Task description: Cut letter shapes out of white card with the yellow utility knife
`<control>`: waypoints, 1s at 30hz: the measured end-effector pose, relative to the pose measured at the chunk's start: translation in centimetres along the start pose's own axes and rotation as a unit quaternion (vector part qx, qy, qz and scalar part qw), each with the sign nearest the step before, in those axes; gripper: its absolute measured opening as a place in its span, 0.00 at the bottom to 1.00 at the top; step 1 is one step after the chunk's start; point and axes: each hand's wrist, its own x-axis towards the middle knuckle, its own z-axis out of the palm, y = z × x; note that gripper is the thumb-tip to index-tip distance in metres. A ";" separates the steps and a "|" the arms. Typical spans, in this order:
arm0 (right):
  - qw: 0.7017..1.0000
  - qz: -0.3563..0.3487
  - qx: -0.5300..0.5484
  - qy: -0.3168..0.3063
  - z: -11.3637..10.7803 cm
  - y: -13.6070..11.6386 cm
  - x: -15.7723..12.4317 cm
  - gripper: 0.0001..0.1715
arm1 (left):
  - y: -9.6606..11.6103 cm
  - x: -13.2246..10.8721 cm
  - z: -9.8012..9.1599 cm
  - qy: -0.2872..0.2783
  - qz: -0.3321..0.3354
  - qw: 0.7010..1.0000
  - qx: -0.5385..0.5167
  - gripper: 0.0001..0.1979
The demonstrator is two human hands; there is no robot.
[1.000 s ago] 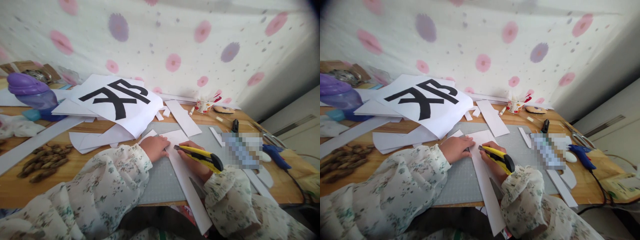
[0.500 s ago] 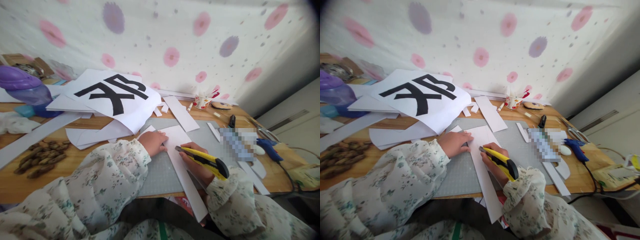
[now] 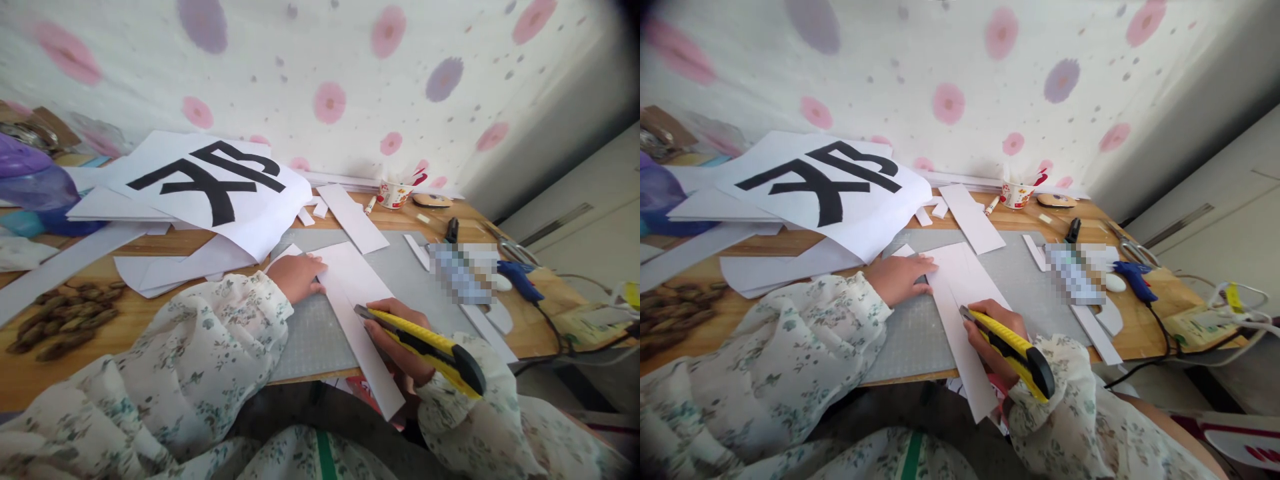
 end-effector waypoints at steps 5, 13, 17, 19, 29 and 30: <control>0.999 0.015 0.031 0.008 -0.6 -0.5 -1.5 0.10 | 0.1 -0.1 -0.1 -0.004 -0.018 1.000 -0.004 0.17; 0.992 0.065 0.086 0.066 -0.6 0.7 -3.3 0.11 | -0.7 -0.1 0.4 -0.003 -0.020 1.000 -0.024 0.20; 0.944 0.168 0.234 0.161 0.1 2.0 -3.6 0.15 | -1.4 -0.1 0.1 0.005 -0.020 0.999 -0.037 0.20; 0.917 0.209 0.300 0.159 0.2 2.6 -3.3 0.17 | -1.3 0.5 -0.3 0.031 -0.041 0.998 -0.036 0.20; 0.851 0.297 0.431 -0.042 -2.5 1.9 1.5 0.16 | 0.7 5.3 -0.7 0.076 -0.107 0.990 -0.045 0.22; 0.855 0.289 0.426 -0.054 -2.5 1.9 1.6 0.16 | 0.4 5.5 -0.7 0.084 -0.115 0.988 -0.054 0.23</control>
